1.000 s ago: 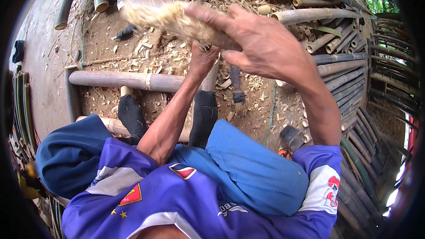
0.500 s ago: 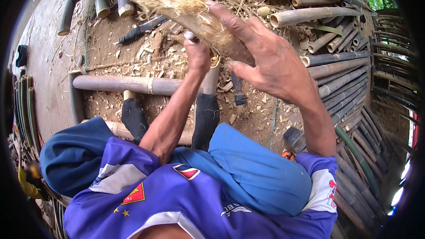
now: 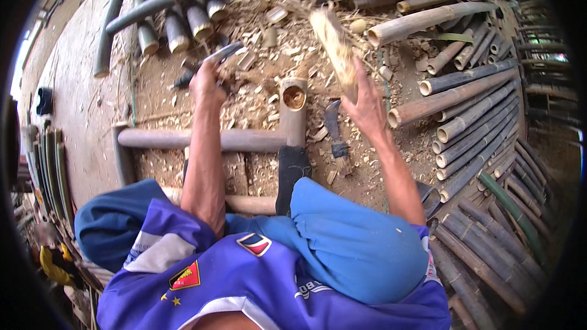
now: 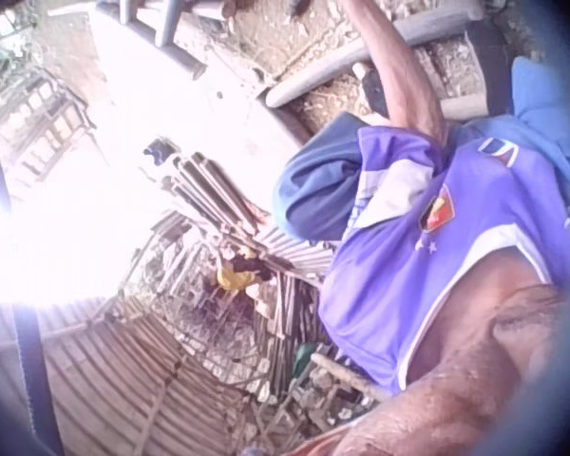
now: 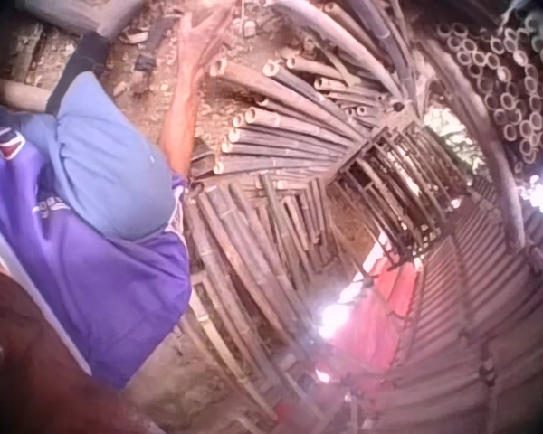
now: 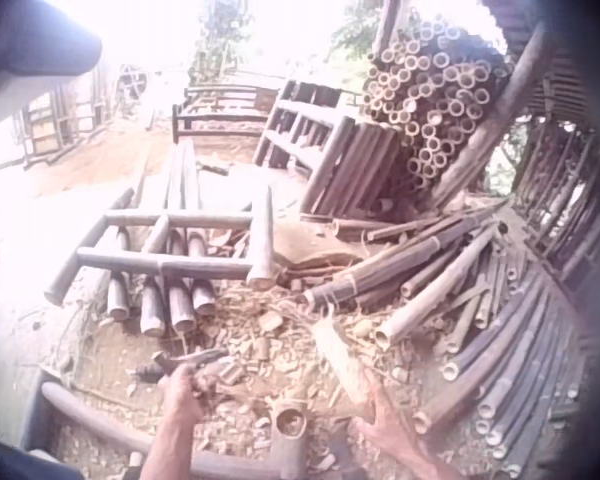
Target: The person carves and fits joints into bamboo poles using a small knife and a wooden mallet. The person repeatedly strikes the knife with the mallet to chisel out sections of the bamboo and then tests the fit by inserting another bamboo pole into the carved joint.
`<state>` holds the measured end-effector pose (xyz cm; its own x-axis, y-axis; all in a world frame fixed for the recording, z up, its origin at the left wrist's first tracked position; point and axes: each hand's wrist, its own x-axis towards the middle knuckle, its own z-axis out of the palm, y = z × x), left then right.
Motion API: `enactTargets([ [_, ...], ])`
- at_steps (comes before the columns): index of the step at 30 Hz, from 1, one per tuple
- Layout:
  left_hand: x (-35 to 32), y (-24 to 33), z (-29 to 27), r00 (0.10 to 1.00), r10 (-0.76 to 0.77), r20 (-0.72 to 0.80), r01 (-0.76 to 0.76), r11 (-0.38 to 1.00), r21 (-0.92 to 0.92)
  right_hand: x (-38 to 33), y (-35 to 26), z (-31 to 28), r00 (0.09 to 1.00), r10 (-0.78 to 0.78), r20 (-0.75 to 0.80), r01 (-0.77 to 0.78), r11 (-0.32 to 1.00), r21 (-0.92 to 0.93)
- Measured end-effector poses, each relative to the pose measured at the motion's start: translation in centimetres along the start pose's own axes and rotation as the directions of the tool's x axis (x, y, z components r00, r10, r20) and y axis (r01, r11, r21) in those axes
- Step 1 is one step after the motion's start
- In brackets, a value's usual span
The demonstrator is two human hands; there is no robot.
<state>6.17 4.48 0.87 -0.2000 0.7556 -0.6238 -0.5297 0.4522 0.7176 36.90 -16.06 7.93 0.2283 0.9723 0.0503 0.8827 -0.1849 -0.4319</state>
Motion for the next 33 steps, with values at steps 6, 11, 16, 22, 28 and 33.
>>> enactTargets([
  [6,2.8,-0.8,-6.1,0.989,-0.084,-0.124,0.104,0.981,0.163,-5.0,4.6,4.0,0.953,0.303,-0.001,-0.3,0.943,-0.141],
  [11,0.3,0.2,-4.4,0.96,0.143,-0.24,-0.09,0.972,0.219,-2.4,4.6,2.9,0.878,0.478,0.028,-0.476,0.867,0.148],
  [16,-8.3,-2.7,4.6,0.961,0.098,0.26,-0.202,0.887,0.414,1.1,-0.5,0.1,0.94,0.314,-0.134,-0.206,0.835,0.511],
  [22,-19.0,-10.8,9.0,0.519,-0.64,0.567,0.46,0.768,0.446,-1.5,-6.8,1.8,0.972,-0.073,-0.223,0.161,0.9,0.404],
  [28,-22.1,-8.1,9.3,0.104,-0.624,0.774,0.624,0.647,0.438,-4.6,9.6,-2.4,0.649,0.65,-0.396,-0.554,0.76,0.339],
  [33,-20.5,-7.8,11.2,0.294,-0.535,0.792,0.07,0.839,0.54,-7.0,22.0,-4.1,0.103,0.993,-0.065,-0.716,0.119,0.688],
])
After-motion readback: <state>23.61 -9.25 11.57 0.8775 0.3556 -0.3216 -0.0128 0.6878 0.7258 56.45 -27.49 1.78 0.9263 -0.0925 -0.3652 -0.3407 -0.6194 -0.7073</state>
